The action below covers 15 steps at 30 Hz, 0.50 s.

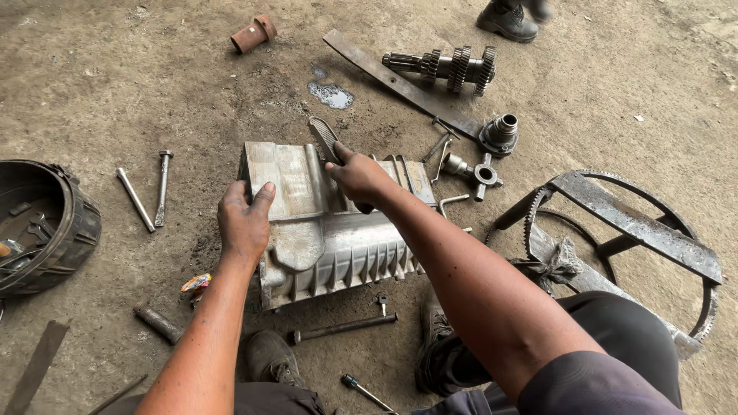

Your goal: The person uses a brush to scrub and clean the exterior ribs and surfaces of a metal engine housing on the ground.

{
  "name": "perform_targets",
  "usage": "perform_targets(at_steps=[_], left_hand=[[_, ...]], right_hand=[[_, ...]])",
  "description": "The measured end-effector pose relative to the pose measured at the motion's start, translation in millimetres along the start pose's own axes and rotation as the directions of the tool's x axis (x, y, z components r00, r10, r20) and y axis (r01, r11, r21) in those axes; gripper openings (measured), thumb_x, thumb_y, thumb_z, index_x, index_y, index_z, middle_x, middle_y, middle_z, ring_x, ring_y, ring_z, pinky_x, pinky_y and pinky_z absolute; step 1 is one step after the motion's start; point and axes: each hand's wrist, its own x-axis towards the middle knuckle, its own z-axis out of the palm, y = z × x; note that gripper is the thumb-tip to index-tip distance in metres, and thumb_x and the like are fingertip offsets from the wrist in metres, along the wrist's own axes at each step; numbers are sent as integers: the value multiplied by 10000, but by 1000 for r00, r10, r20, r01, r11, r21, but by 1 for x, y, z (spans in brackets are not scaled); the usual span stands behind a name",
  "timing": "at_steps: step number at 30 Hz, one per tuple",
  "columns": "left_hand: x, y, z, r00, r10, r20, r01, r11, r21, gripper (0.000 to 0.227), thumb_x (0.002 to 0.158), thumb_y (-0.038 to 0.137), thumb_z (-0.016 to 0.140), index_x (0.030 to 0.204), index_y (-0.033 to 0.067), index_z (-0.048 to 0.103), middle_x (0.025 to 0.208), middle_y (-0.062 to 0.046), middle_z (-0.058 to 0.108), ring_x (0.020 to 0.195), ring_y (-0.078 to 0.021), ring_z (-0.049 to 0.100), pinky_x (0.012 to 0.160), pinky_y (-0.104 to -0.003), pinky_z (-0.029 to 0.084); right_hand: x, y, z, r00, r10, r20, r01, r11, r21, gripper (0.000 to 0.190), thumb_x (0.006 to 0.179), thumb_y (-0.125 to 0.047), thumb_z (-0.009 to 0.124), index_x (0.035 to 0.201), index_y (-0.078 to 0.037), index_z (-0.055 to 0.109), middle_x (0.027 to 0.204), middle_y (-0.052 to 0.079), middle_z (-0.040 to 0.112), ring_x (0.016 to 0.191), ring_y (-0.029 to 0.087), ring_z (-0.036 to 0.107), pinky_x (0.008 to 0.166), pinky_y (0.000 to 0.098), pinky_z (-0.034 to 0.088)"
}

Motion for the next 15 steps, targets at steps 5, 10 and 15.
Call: perform_targets(at_steps=[5, 10, 15], left_hand=[[9, -2, 2, 999, -24, 28, 25, 998, -54, 270, 999, 227, 687, 1080, -28, 658, 977, -115, 740, 868, -156, 677, 763, -320, 536], [20, -7, 5, 1000, -4, 6, 5, 1000, -22, 254, 990, 216, 699, 1067, -24, 670, 959, -115, 744, 847, -159, 679, 751, -321, 533], [28, -6, 4, 996, -89, -6, 89, 993, 79, 258, 999, 236, 697, 1050, -14, 662, 934, -134, 734, 801, -172, 674, 689, -334, 523]], right_hand=[[-74, 25, 40, 999, 35, -8, -36, 971, -235, 748, 1067, -444, 352, 1645, -210, -60, 850, 223, 737, 687, 294, 690, 684, 453, 591], [-153, 78, 22, 995, -91, 34, 95, 982, -163, 748, 1026, -425, 459, 1646, -263, 73, 1161, 256, 703, 957, 343, 700, 932, 507, 512], [-140, 110, 4, 982, 106, -158, -88, 989, 120, 729, 966, -394, 525, 1611, -288, 204, 1374, 177, 619, 1029, 378, 736, 940, 476, 579]])
